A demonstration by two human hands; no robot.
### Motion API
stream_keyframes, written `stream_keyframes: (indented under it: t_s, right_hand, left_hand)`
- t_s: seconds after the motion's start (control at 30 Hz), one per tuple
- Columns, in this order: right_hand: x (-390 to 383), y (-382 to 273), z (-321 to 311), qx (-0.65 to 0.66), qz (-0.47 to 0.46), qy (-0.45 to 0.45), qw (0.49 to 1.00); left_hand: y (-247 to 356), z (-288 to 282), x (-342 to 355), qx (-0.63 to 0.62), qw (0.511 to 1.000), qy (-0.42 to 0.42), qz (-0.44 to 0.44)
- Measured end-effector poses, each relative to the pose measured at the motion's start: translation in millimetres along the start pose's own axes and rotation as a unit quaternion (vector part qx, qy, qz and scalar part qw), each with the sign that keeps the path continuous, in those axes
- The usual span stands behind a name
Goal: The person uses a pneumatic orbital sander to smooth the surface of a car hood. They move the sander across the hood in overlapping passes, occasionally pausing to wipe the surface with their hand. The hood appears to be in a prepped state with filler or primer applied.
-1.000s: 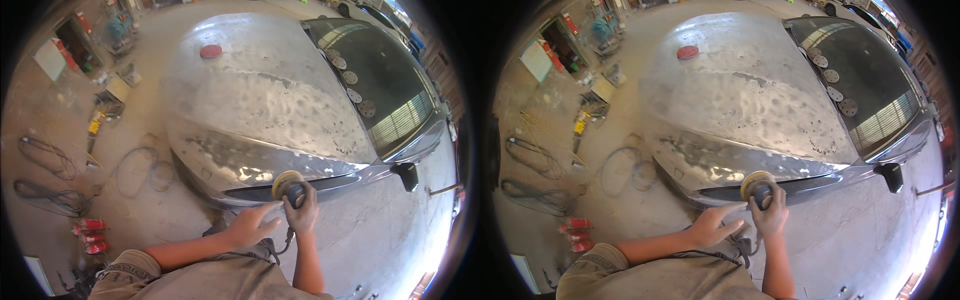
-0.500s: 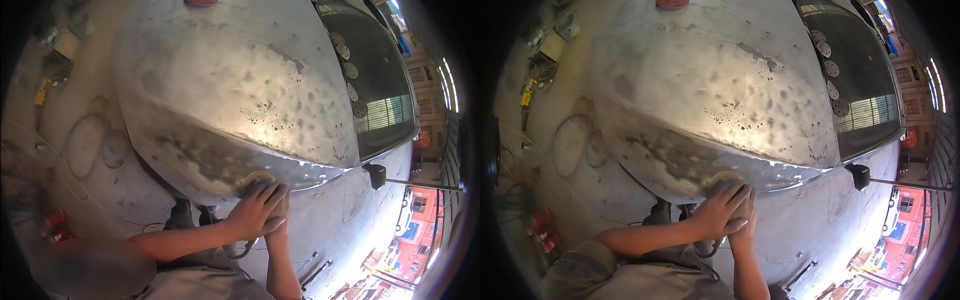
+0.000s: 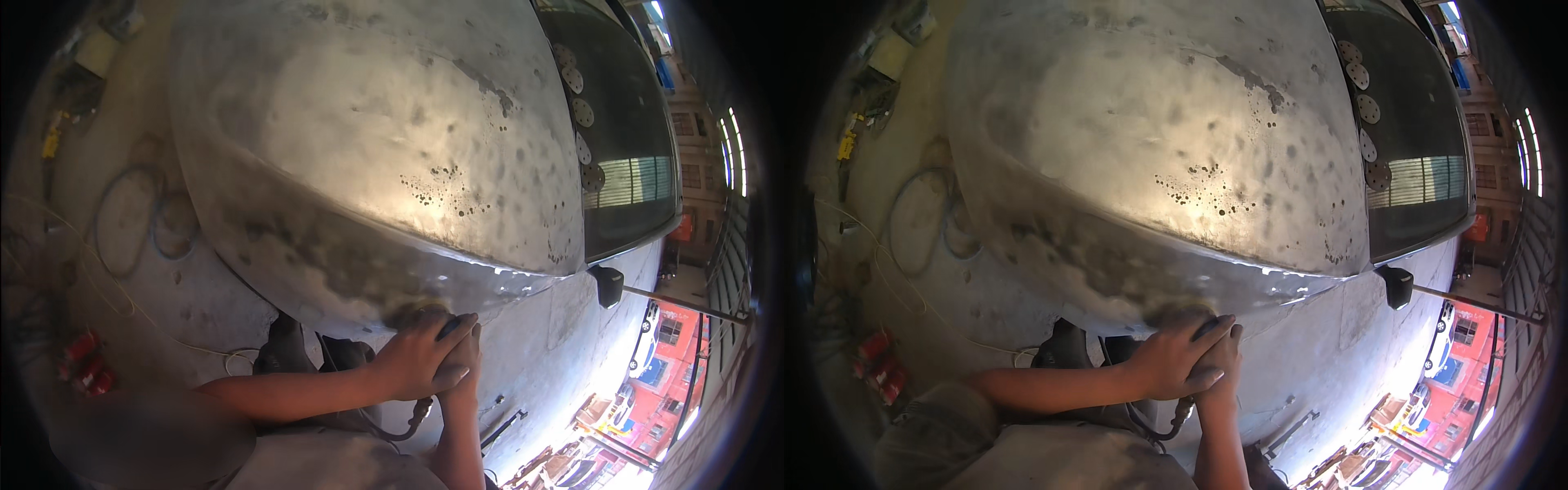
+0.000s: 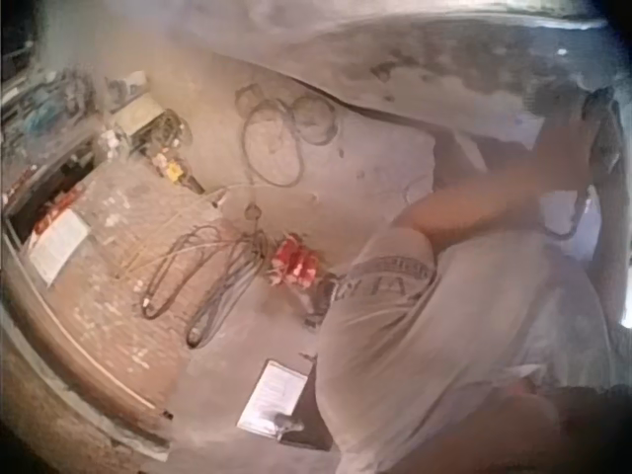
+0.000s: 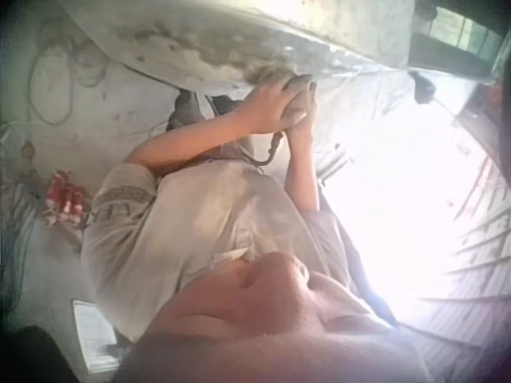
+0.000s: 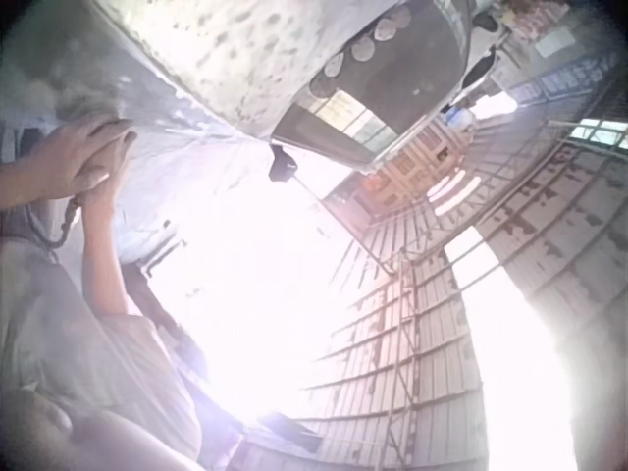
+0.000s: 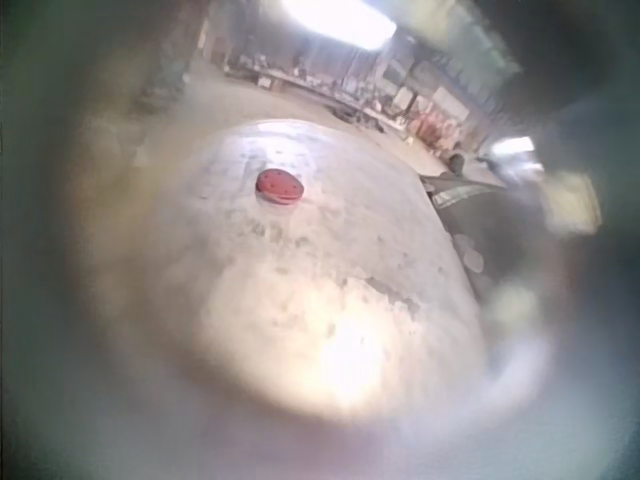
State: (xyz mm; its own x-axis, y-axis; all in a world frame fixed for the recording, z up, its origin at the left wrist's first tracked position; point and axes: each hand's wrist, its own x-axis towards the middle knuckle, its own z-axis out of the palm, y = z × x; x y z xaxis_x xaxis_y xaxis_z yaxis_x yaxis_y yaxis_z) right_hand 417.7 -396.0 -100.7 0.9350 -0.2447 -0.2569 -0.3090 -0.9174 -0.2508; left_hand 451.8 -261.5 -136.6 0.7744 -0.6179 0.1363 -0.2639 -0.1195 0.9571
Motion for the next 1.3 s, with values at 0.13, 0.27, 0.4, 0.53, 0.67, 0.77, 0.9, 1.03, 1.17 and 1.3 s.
stream_keyframes:
  t_s: [0.13,0.27,0.4,0.53,0.67,0.77,0.9,1.03,1.17,1.3]
  right_hand:
    - [8,-14,-16,0.022,0.012,-0.007,1.0]
    - [-1,4,-7,0.01,0.004,0.013,1.0]
    - [10,-15,-8,0.065,0.054,-0.022,0.996]
    - [-3,9,10,0.068,0.026,0.006,0.997]
    - [0,-9,-4,0.062,0.026,-0.015,0.998]
    - [-13,8,2,0.03,0.004,-0.006,1.0]
    - [-25,12,12,0.045,-0.003,0.015,0.999]
    - [-10,11,15,0.054,-0.005,0.039,0.998]
    - [-19,-32,21,0.098,-0.076,0.047,0.991]
    - [-14,-76,41,0.073,-0.114,-0.113,0.984]
  left_hand:
    - [-4,-4,14,-0.008,1.0,-0.002,-0.027]
    - [-4,2,8,0.039,0.999,0.015,0.026]
    - [-5,-5,3,0.035,0.999,0.013,-0.004]
    - [1,1,-2,0.052,0.998,0.032,0.03]
    - [-3,1,-1,0.07,0.997,0.027,-0.002]
    - [1,2,-4,0.074,0.997,-0.006,0.024]
    - [-1,12,-7,0.07,0.997,0.014,0.03]
    - [-1,7,7,0.068,0.997,0.011,0.032]
    - [-4,-33,6,0.095,0.992,-0.006,0.084]
    - [-31,-96,-3,0.034,0.996,-0.033,0.081]
